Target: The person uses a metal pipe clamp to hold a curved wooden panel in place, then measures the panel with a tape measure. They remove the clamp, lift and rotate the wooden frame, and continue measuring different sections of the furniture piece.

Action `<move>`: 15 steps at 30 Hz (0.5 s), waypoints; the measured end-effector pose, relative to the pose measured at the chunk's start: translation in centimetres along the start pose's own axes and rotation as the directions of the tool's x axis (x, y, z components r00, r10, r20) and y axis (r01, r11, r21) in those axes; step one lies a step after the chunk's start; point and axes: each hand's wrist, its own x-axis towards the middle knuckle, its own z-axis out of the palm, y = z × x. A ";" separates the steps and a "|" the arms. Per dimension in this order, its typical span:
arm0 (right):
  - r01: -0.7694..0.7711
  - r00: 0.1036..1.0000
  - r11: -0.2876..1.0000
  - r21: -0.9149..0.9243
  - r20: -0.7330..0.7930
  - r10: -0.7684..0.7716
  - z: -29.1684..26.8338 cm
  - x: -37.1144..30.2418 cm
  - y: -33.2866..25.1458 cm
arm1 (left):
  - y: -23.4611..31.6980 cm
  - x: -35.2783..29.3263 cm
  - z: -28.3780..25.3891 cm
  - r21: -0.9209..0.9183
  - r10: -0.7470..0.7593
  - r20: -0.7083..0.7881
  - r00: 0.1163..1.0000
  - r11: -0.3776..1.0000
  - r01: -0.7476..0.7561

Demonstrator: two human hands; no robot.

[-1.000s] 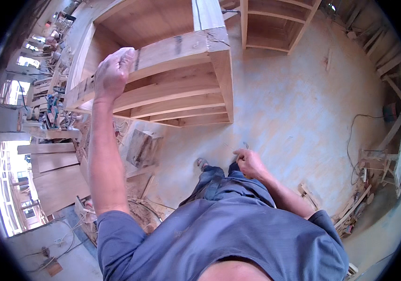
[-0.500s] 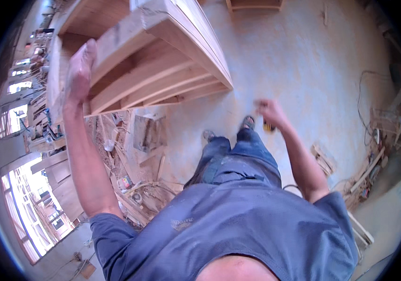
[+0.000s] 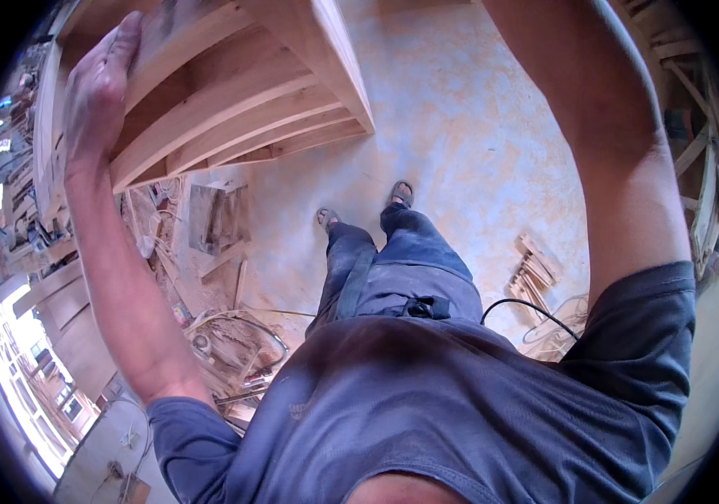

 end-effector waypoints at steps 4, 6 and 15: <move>-0.115 0.986 0.990 0.081 0.129 0.104 -1.3 1.7 -5.9 | -6.3 0.1 -2.2 0.420 0.366 0.041 0.930 0.838 -0.349; -0.188 0.968 0.980 0.066 0.183 0.173 -2.5 0.4 -7.6 | -4.0 -0.7 -1.1 0.157 0.271 -0.029 0.962 0.952 -0.264; -0.446 0.851 0.893 -0.049 0.284 0.441 -7.9 -3.1 -17.3 | 1.8 -6.6 -2.4 0.005 0.145 -0.083 0.986 0.989 -0.145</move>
